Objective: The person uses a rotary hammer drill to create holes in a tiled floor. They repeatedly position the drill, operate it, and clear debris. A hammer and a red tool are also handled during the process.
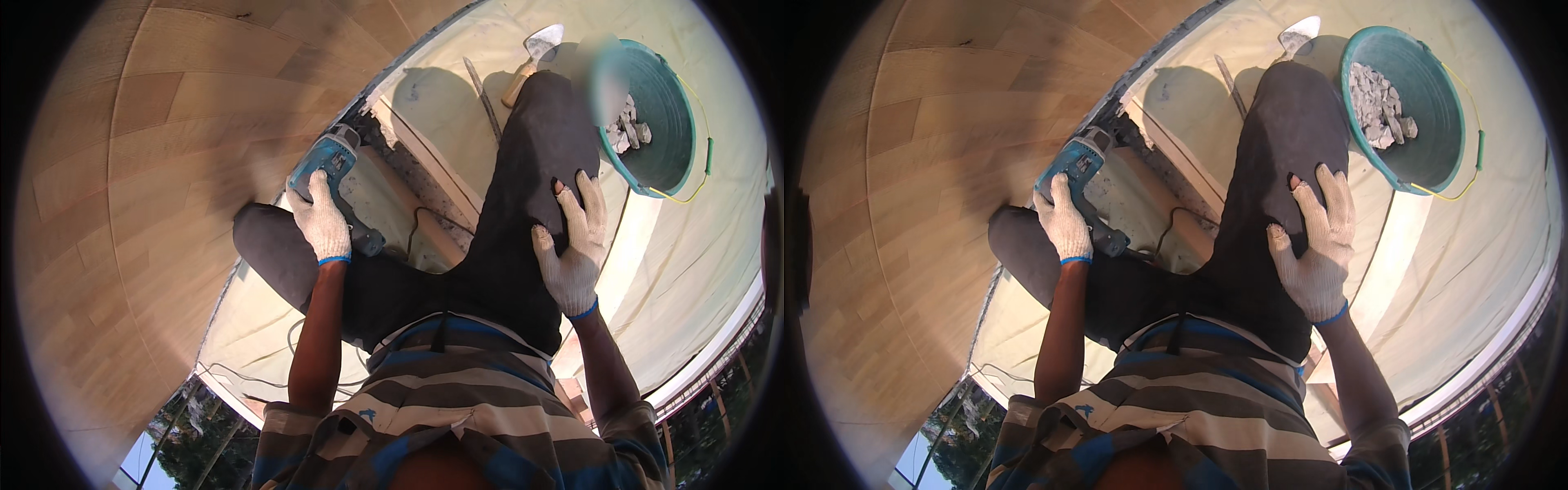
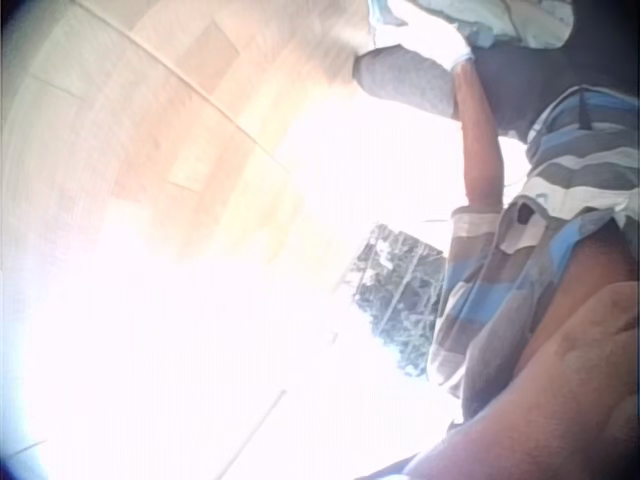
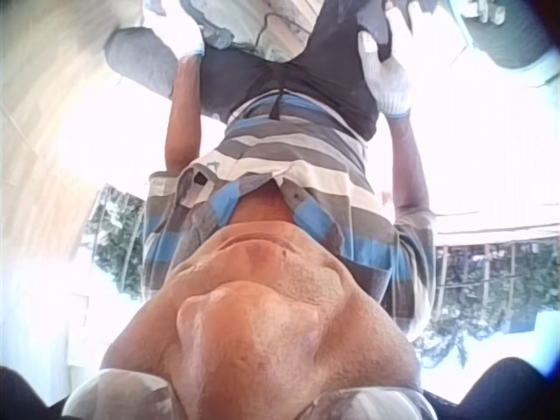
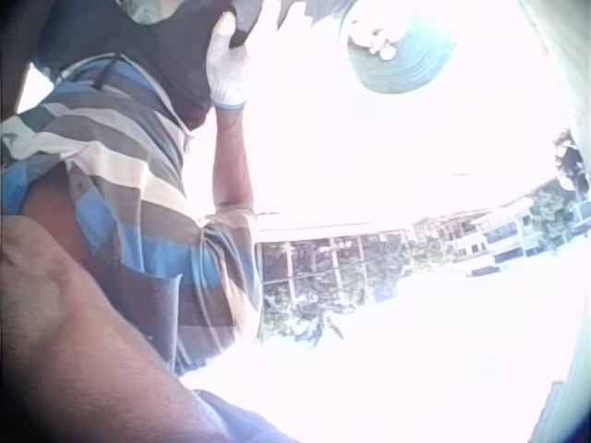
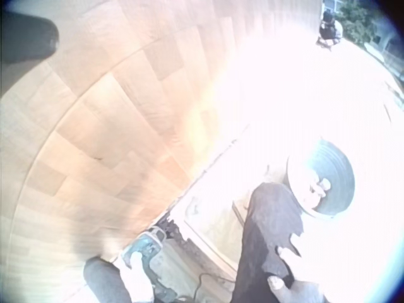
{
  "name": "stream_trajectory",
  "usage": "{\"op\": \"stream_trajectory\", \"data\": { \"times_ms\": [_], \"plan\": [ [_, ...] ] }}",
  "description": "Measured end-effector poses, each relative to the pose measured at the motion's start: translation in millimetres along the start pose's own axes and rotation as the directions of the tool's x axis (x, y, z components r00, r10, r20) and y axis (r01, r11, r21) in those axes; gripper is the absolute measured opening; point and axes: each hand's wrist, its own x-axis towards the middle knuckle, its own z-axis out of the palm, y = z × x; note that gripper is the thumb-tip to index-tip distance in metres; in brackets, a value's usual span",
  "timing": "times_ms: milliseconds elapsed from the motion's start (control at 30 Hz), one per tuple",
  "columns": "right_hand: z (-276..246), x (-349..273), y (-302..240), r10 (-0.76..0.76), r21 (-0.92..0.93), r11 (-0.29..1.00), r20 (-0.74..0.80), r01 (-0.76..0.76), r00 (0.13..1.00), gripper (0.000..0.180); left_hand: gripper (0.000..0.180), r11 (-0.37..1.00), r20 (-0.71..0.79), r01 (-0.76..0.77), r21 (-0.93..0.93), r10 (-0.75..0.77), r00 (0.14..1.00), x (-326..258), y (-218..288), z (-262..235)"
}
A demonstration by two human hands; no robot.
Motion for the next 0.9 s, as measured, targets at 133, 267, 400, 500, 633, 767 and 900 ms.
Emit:
{"op": "stream_trajectory", "data": {
  "times_ms": [133, 267, 400, 500, 633, 767, 900],
  "plan": [
    [0, -5, 1, 0.013, 0.018, 1.000, -0.007, -0.013, 1.000, 0.058, 0.051, 1.000, -0.026, -0.002, 0.004, 0.002, 1.000, 3, -8, -4],
    [-5, -13, 5, 0.024, 0.029, 0.999, -0.028, -0.024, 0.999, 0.049, 0.051, 0.998, -0.008, -0.039, 0.048, 0.039, 0.999, 5, -12, -2],
    [-6, -18, 13, 0.020, 0.062, 0.998, -0.035, -0.018, 0.999, 0.045, 0.048, 1.000, 0.002, 0.027, -0.011, -0.027, 1.000, 4, -7, 0],
    [-9, -20, 12, 0.030, 0.054, 0.998, -0.023, -0.028, 0.999, 0.046, 0.047, 0.999, -0.006, 0.040, -0.007, -0.040, 0.999, 3, -6, -1],
    [-12, -31, 16, 0.041, 0.063, 0.997, -0.023, -0.040, 0.999, 0.049, 0.047, 0.997, -0.005, 0.073, 0.006, -0.073, 0.997, 5, -7, -2],
    [-6, -56, 26, 0.163, 0.232, 0.963, -0.107, -0.135, 0.981, 0.068, 0.044, 0.998, -0.035, 0.049, 0.029, -0.048, 0.998, 7, -15, -8],
    [-8, -96, 43, 0.597, 0.772, 0.527, -0.039, -0.356, 0.801, 0.074, 0.045, 0.993, 0.012, 0.114, 0.023, -0.114, 0.993, 0, 1, -2]
  ]
}}
